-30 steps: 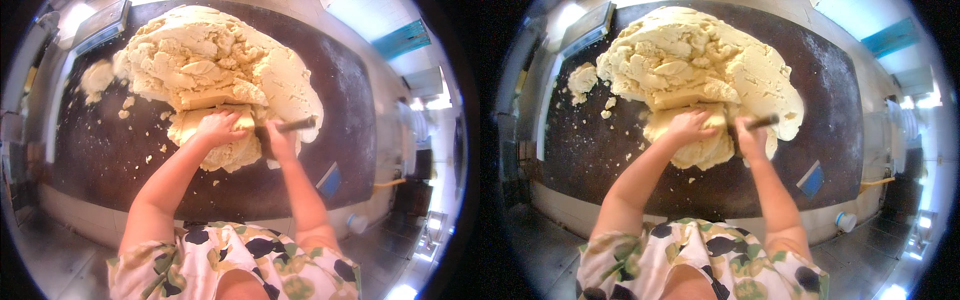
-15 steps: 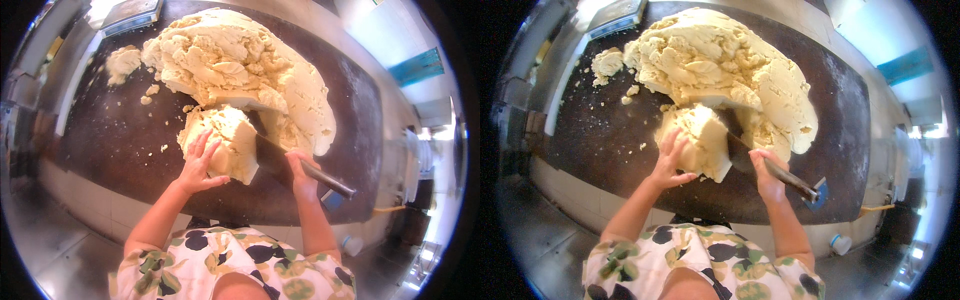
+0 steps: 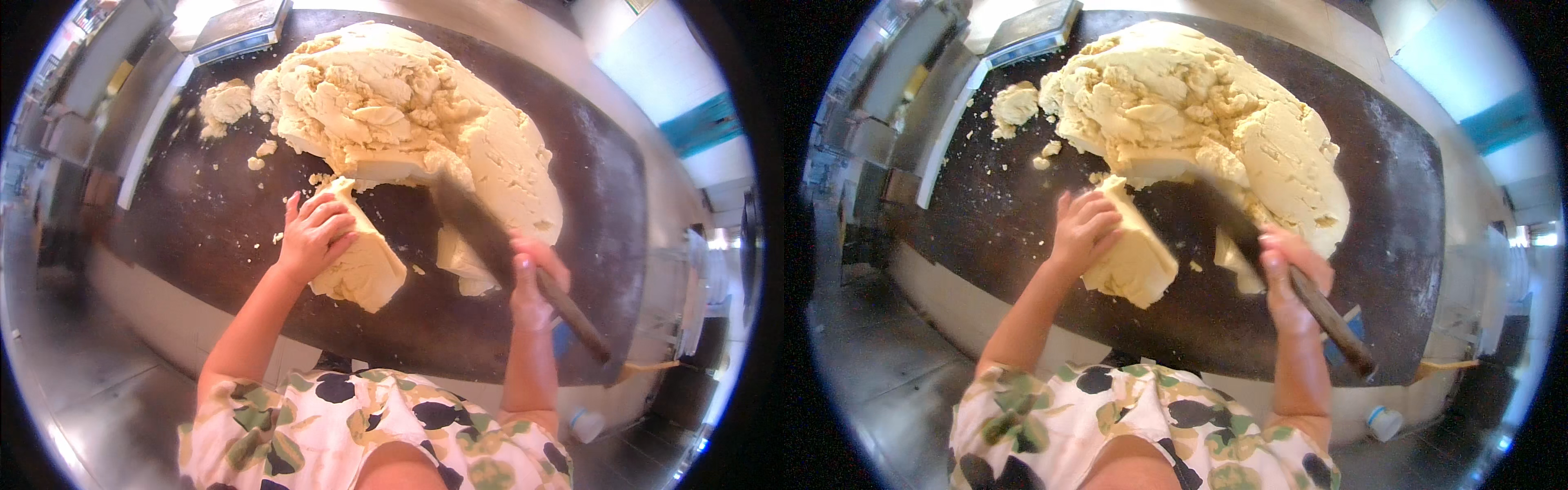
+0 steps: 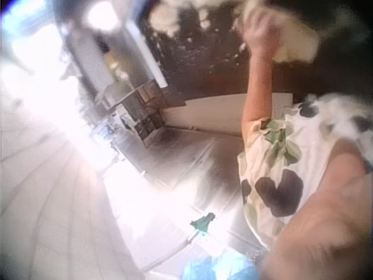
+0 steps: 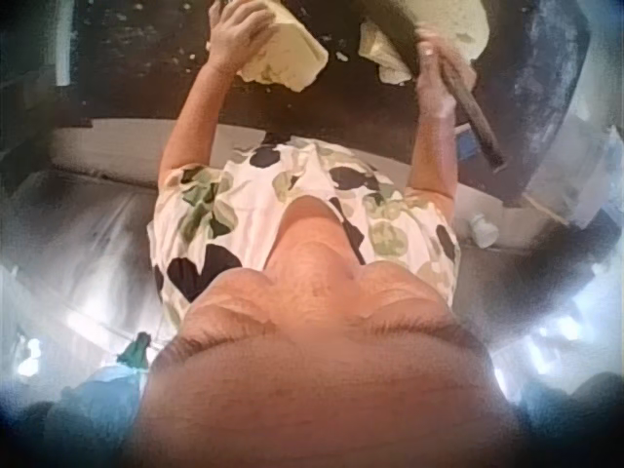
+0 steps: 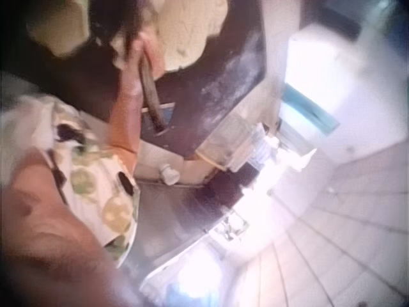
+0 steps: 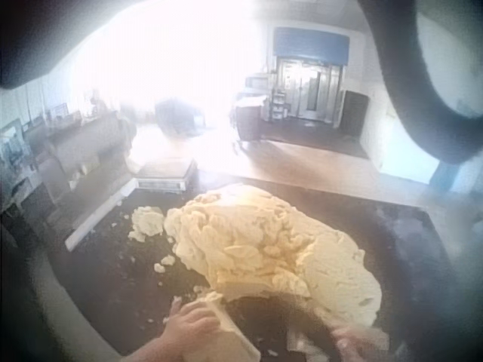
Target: The person cuts a large mass of dough into smaller portions using a bench scraper and places them into a metal tray. They then use a spatula to scrape and transfer a crumbly mixture from a large bin into a rectangular metal tray.
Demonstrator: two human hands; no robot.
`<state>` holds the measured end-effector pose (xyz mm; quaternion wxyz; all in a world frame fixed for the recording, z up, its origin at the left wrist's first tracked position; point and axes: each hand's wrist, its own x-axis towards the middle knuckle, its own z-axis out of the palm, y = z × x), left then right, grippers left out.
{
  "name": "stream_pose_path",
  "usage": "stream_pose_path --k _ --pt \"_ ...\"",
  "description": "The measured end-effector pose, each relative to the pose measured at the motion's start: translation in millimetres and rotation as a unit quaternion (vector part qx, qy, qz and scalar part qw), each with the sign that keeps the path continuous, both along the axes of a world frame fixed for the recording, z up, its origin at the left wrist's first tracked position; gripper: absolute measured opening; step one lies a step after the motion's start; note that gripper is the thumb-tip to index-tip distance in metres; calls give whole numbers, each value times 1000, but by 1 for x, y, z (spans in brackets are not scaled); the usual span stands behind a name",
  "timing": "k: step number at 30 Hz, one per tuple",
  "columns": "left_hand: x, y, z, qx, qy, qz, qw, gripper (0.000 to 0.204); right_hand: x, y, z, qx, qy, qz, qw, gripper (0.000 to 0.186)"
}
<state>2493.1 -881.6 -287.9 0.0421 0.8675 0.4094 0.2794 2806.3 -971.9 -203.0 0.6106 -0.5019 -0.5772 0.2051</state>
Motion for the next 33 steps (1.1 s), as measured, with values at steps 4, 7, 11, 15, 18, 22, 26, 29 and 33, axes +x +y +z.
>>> stream_pose_path --k 4,7,11,15,18,22,26,29,33 --pt "-11 -12 -7 19 -26 34 999 21 70 37 -29 49 -352 -98 930 26" --pt "-26 -14 -3 31 -41 33 998 20 110 54 -73 -147 -528 -58 834 47" --pt "-37 -19 15 53 -52 15 997 19 69 -5 -58 -90 -438 -101 889 46" --pt "-27 -22 12 51 -46 -1 998 19 -66 -61 -70 -130 -56 -21 990 46" --pt "-51 -39 25 47 -69 16 996 20 -146 -69 -142 -176 33 34 983 56" --pt "-71 -44 22 43 -93 26 994 19 -202 -47 -183 -172 254 0 952 57" --pt "-111 -47 13 12 -147 33 988 19 -235 -36 -141 -28 -260 -99 960 51" --pt "-150 -43 14 -33 -165 27 985 25 -271 -28 -129 -149 43 -53 987 43" --pt "-202 -36 20 -42 -174 30 983 43 -320 -12 -95 -119 -45 -73 989 45"
